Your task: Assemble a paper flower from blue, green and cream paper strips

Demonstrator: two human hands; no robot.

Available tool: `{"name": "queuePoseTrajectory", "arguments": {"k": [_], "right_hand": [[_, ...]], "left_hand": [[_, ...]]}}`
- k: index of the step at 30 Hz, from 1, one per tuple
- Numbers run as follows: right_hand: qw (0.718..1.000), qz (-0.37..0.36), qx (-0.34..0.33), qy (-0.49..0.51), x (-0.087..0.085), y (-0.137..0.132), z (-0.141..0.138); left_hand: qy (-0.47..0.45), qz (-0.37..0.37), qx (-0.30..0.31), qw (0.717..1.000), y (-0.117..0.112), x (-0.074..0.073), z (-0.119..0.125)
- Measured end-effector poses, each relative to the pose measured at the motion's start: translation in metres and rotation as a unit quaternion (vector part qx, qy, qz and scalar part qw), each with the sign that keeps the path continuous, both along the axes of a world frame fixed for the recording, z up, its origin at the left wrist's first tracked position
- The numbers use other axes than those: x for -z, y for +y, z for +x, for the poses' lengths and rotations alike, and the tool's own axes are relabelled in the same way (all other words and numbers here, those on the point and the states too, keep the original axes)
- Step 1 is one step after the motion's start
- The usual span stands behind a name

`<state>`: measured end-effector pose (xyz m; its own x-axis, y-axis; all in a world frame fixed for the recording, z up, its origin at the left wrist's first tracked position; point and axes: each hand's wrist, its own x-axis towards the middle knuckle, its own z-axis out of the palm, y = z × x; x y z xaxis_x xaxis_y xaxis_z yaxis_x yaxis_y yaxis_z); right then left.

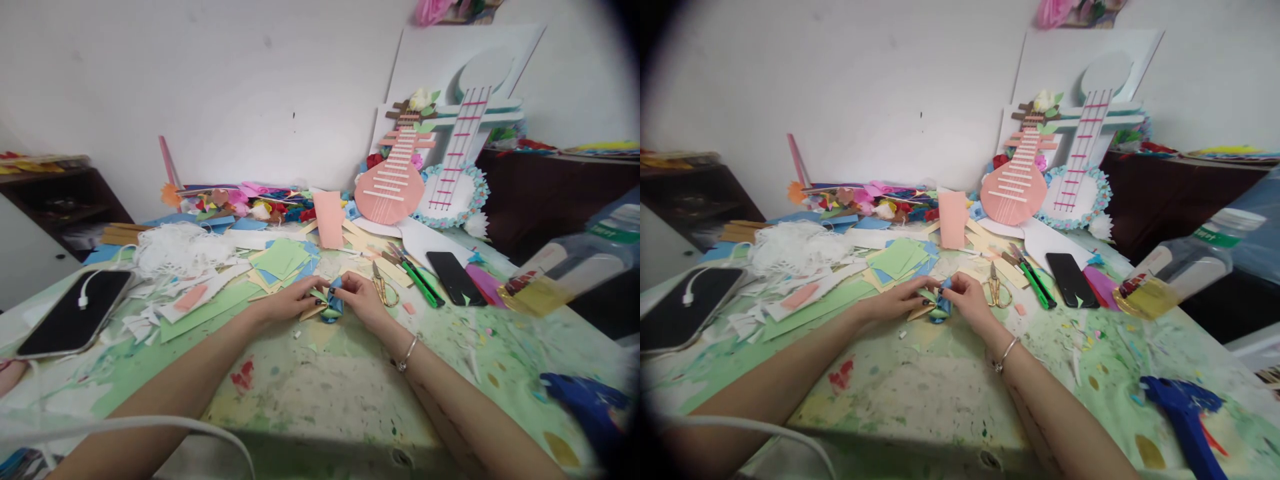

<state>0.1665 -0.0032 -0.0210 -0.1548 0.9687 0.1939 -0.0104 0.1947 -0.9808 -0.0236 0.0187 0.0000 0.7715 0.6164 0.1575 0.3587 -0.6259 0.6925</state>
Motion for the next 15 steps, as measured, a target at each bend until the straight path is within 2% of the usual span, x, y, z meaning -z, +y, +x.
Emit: {"name": "queuePoseTrajectory", "arguments": {"k": [3,6,10,13,15], "right_hand": [[0.999,0.027,-0.008,-0.034,-0.002,-0.001,-0.001],[0.997,0.045,-0.010,-0.064,-0.003,-0.002,-0.003],[0.995,0.053,-0.022,-0.078,-0.003,-0.005,-0.004],[0.996,0.044,-0.015,-0.076,-0.002,-0.005,-0.004],[0.996,0.037,-0.021,-0.075,-0.002,-0.005,-0.004]], "left_hand": [[-0.009,0.117,-0.053,0.992,-0.001,0.003,0.006],[-0.036,0.165,-0.079,0.982,-0.002,0.005,0.010],[-0.083,0.140,-0.125,0.979,-0.005,0.004,0.014],[-0.082,0.108,-0.164,0.977,-0.005,0.003,0.014],[-0.073,0.093,-0.166,0.979,-0.005,0.002,0.013]]}}
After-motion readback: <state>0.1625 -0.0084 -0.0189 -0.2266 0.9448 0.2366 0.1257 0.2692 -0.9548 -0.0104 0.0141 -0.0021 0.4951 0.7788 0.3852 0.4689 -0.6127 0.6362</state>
